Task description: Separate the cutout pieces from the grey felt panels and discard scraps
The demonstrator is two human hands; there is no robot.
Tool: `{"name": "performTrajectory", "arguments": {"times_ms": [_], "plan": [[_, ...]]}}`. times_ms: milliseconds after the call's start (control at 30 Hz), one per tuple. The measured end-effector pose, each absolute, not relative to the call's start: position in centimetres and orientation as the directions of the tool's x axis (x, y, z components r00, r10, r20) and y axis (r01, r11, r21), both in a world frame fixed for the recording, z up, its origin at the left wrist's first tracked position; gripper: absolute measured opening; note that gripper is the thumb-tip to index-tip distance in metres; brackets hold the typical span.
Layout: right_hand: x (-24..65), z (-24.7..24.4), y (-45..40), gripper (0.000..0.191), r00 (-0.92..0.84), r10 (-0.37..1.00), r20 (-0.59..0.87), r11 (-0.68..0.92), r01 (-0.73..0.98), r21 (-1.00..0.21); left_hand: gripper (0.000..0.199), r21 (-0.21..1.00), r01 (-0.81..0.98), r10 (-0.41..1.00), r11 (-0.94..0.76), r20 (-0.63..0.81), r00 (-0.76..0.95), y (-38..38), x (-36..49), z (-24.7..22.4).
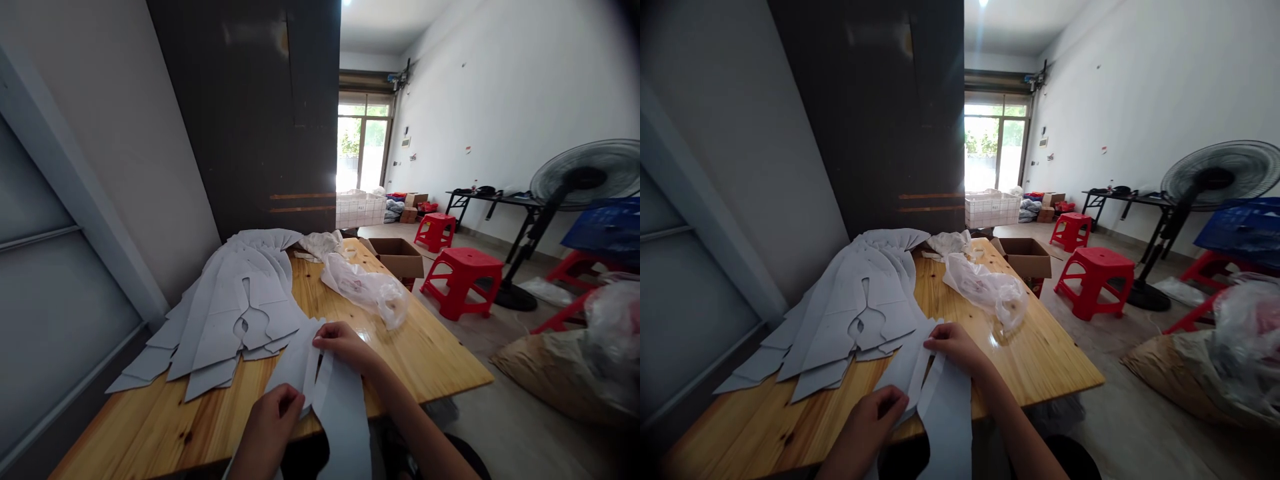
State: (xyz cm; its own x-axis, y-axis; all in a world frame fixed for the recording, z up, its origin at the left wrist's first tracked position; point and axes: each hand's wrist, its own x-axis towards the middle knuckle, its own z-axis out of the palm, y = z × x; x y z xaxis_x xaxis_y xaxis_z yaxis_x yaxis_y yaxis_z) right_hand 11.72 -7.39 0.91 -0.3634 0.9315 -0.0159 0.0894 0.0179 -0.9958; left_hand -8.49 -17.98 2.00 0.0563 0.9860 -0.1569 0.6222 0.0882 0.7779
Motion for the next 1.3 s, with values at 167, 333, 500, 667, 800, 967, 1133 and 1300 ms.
{"name": "performTrajectory", "arguments": {"times_ms": [167,333,500,667,800,967,1133,1300], "plan": [[10.9,1.7,-6.6,0.017,-0.358,0.929,-0.095,-0.020,0.210,-0.978,0.024,0.681,0.726,0.992,0.094,-0.125,-0.011,-18.5,-8.3,1.8],[10.2,1.7,-6.8,0.020,-0.346,0.935,-0.080,0.019,0.273,-0.962,0.023,0.639,0.764,0.990,0.086,-0.138,0.003,-18.6,-9.2,2.5],[10.0,1.0,-7.3,0.016,-0.308,0.951,-0.023,0.070,0.286,-0.956,0.022,0.573,0.817,0.985,0.071,-0.172,0.035,-18.4,-9.5,3.1],[9.7,0.6,-7.6,0.012,-0.269,0.963,0.012,0.098,0.310,-0.946,0.022,0.501,0.863,0.983,0.067,-0.183,0.029,-18.1,-9.1,3.4],[9.6,0.4,-7.6,0.012,-0.240,0.970,0.032,0.114,0.336,-0.935,0.023,0.499,0.863,0.981,0.074,-0.190,0.025,-17.9,-9.2,3.3],[9.6,0.3,-7.6,0.012,-0.237,0.970,0.048,0.131,0.350,-0.928,0.024,0.503,0.862,0.986,0.069,-0.168,0.019,-17.7,-9.2,3.1],[9.5,0.0,-7.5,0.012,-0.231,0.971,0.052,0.137,0.369,-0.919,0.026,0.489,0.869,0.984,0.073,-0.177,0.017,-17.7,-9.0,3.4],[9.6,0.0,-7.5,0.011,-0.236,0.970,0.063,0.151,0.379,-0.913,0.025,0.466,0.880,0.980,0.086,-0.200,0.011,-17.6,-8.8,3.5]]}}
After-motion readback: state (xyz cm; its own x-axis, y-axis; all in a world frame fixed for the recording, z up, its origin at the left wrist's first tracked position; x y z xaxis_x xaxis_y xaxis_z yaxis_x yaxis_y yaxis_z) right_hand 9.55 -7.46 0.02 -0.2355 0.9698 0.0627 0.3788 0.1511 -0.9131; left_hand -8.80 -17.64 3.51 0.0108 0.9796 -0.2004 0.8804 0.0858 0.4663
